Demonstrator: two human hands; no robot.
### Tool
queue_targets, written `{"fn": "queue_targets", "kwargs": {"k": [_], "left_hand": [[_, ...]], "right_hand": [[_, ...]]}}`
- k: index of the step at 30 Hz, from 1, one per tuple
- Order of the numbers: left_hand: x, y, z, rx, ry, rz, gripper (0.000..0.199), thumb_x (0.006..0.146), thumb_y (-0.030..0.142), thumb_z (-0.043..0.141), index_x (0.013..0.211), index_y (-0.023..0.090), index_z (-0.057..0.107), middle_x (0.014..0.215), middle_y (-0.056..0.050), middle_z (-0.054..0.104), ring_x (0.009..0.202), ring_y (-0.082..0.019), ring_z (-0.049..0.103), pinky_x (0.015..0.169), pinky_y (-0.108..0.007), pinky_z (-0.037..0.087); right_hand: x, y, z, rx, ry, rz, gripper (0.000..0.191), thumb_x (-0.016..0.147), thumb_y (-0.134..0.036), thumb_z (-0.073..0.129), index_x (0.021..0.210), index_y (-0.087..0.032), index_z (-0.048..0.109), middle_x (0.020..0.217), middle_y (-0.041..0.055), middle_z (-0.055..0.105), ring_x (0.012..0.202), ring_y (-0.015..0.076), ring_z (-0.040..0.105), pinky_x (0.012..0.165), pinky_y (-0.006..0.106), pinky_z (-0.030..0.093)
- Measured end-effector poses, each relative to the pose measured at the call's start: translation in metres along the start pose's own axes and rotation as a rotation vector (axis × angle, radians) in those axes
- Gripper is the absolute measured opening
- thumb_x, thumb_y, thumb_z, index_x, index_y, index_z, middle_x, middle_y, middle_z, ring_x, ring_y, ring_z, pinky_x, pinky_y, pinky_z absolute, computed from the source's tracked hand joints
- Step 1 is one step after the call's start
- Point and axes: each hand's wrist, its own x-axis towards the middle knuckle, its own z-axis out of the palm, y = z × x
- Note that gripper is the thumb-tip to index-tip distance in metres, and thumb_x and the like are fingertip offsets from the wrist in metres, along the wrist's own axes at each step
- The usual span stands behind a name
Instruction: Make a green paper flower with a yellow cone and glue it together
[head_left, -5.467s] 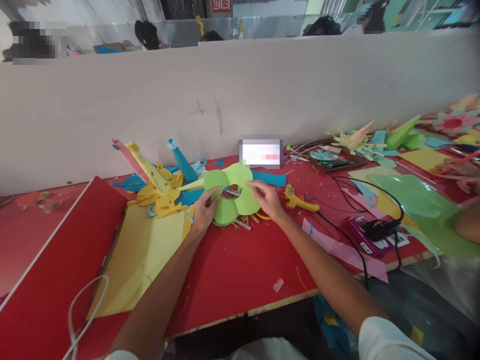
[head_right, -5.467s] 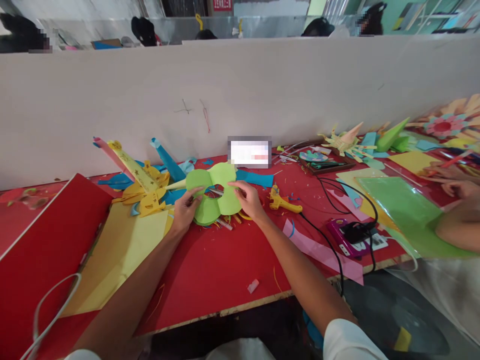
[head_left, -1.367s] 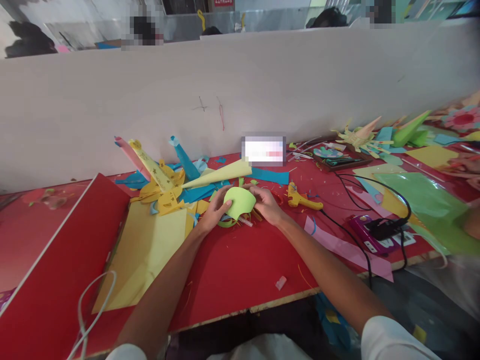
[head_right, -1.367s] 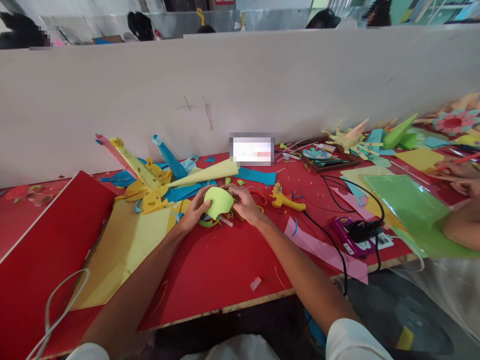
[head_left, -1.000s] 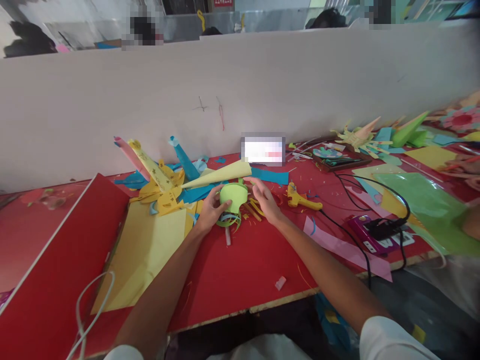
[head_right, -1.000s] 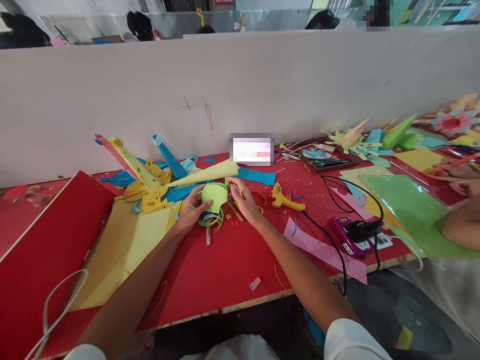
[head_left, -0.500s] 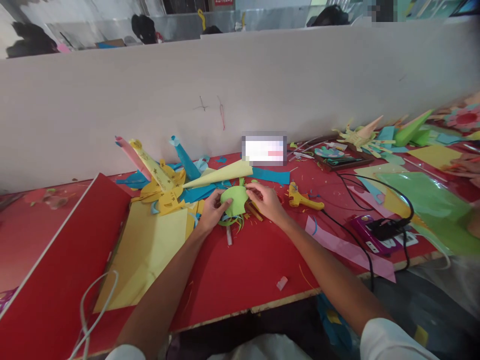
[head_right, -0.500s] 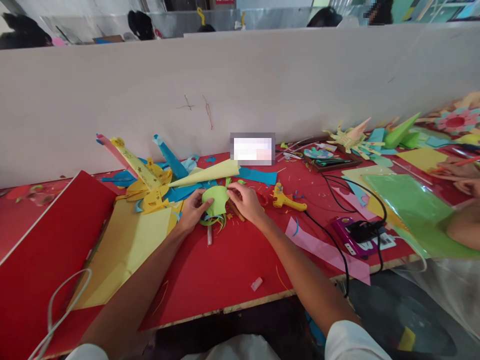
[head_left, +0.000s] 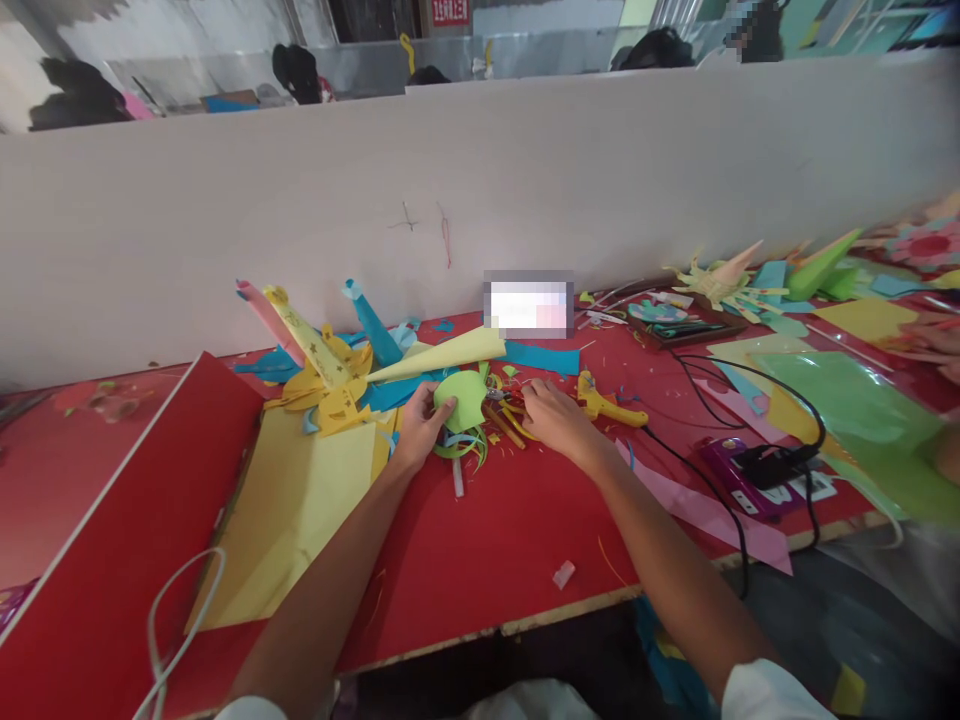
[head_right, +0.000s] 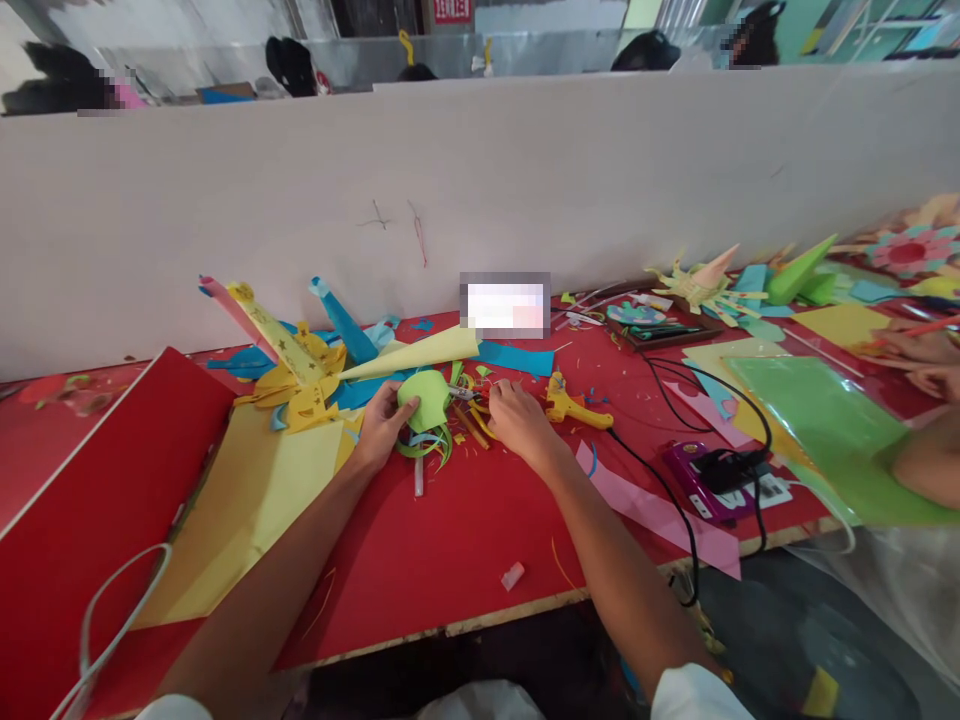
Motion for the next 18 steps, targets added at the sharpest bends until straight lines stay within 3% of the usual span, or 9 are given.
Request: {"fn": "queue_targets", "kwargs": {"k": [4,8,11,14,18], "left_hand": [[0.000,0.000,-0.001,0.011,0.005,0.006,0.058,0.077,0.068,0.086,0.096,0.021,0.057,0.080,0.003,0.063,0.067,-0.013,0.056,0.059,-0.024,0.047],[0.001,-0.001,-0.001,0.002,0.028,0.024,0.059,0.076,0.068,0.087,0.095,0.021,0.057,0.080,0.003,0.062,0.069,-0.013,0.056,0.059,-0.024,0.047],[0.001,0.003,-0.002,0.005,0.076,0.068,0.057,0.077,0.067,0.086,0.094,0.021,0.057,0.080,0.002,0.061,0.070,-0.013,0.056,0.061,-0.024,0.048],[0.000,0.020,-0.002,0.011,0.167,0.147,0.051,0.082,0.063,0.085,0.093,0.022,0.057,0.079,0.002,0.058,0.069,-0.013,0.054,0.060,-0.023,0.047],[0.002,0.054,-0.002,-0.020,0.282,0.272,0.043,0.089,0.056,0.082,0.093,0.023,0.056,0.076,0.004,0.051,0.063,-0.010,0.046,0.054,-0.021,0.041]], "right_hand": [[0.002,-0.001,0.000,-0.025,0.059,0.045,0.039,0.088,0.004,0.055,0.124,-0.010,0.063,0.126,0.0202,0.064,0.118,0.0339,0.065,0.090,0.038,0.052],[0.005,0.001,0.002,-0.014,0.149,0.104,0.033,0.091,0.004,0.052,0.119,-0.012,0.061,0.124,0.0200,0.064,0.117,0.0332,0.065,0.090,0.037,0.051],[0.007,0.001,0.005,0.036,0.255,0.131,0.022,0.096,-0.011,0.061,0.118,-0.013,0.059,0.121,0.0208,0.065,0.112,0.0339,0.066,0.086,0.038,0.052],[0.007,-0.002,0.003,0.117,0.353,0.182,0.029,0.100,-0.034,0.067,0.120,-0.014,0.057,0.122,0.0211,0.067,0.106,0.0339,0.069,0.080,0.037,0.051],[0.005,-0.011,-0.006,0.215,0.325,0.254,0.038,0.100,-0.046,0.070,0.120,-0.015,0.060,0.114,0.0207,0.075,0.102,0.0349,0.073,0.076,0.035,0.047]]}}
